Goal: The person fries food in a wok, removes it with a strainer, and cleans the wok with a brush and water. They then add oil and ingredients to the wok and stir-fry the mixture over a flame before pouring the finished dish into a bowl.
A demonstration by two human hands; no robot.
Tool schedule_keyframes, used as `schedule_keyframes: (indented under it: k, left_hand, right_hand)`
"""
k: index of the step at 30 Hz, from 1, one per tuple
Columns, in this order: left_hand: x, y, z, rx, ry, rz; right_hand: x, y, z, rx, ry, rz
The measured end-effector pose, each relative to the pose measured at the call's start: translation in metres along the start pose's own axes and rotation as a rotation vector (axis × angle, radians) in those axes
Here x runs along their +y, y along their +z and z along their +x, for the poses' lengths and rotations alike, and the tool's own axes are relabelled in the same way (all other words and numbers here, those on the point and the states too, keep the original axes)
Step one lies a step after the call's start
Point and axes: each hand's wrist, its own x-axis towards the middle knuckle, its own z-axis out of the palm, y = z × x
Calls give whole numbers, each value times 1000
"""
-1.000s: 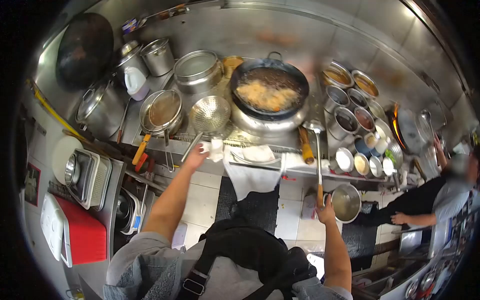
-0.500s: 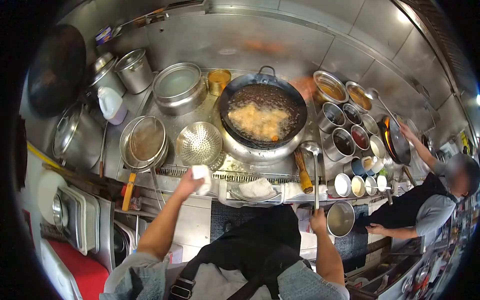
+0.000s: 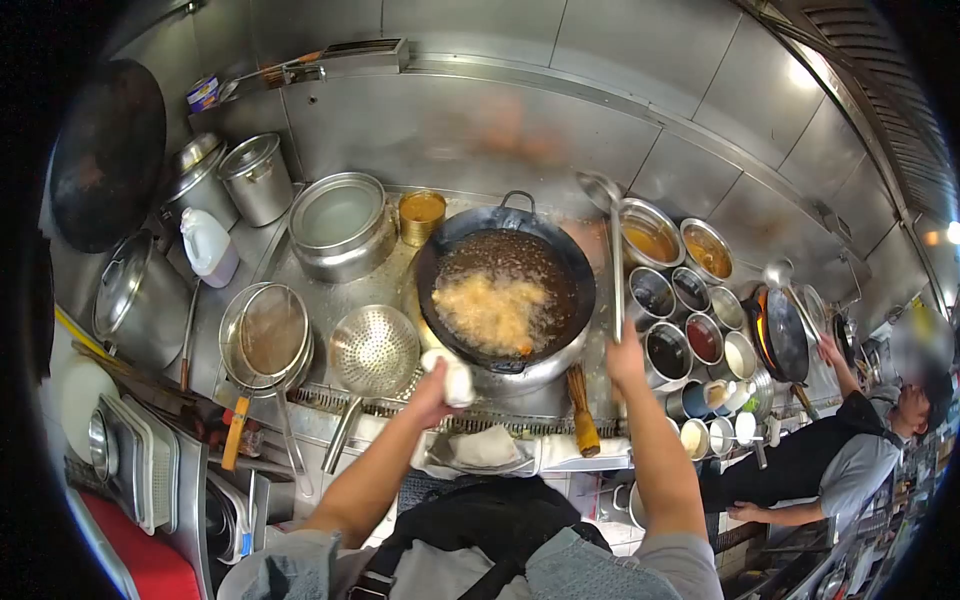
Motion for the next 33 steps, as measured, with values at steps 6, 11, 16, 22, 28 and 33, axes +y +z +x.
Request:
schedule_keyframes:
  k: [6, 11, 16, 22, 28, 33]
  left_hand:
    - [-15, 80, 49, 109, -99, -220]
    - [-24, 99, 66, 242, -76, -268]
    - [-41, 120, 54, 316, 231, -389]
    - [-41, 117, 39, 263, 261, -456]
    - [-36, 116, 21, 236, 246, -485]
    - [-19, 116, -12, 244, 208, -570]
  right_hand:
    - [-71, -5, 140, -324, -128, -457]
    - [-69, -36, 162, -531, -317, -630]
    - [-82, -57, 189, -647, -383, -573]
    - [-86, -72, 197, -743, -361, -511]
    - [-113, -87, 179, -778, -226, -422]
    - [-137, -90, 166, -806, -217, -406]
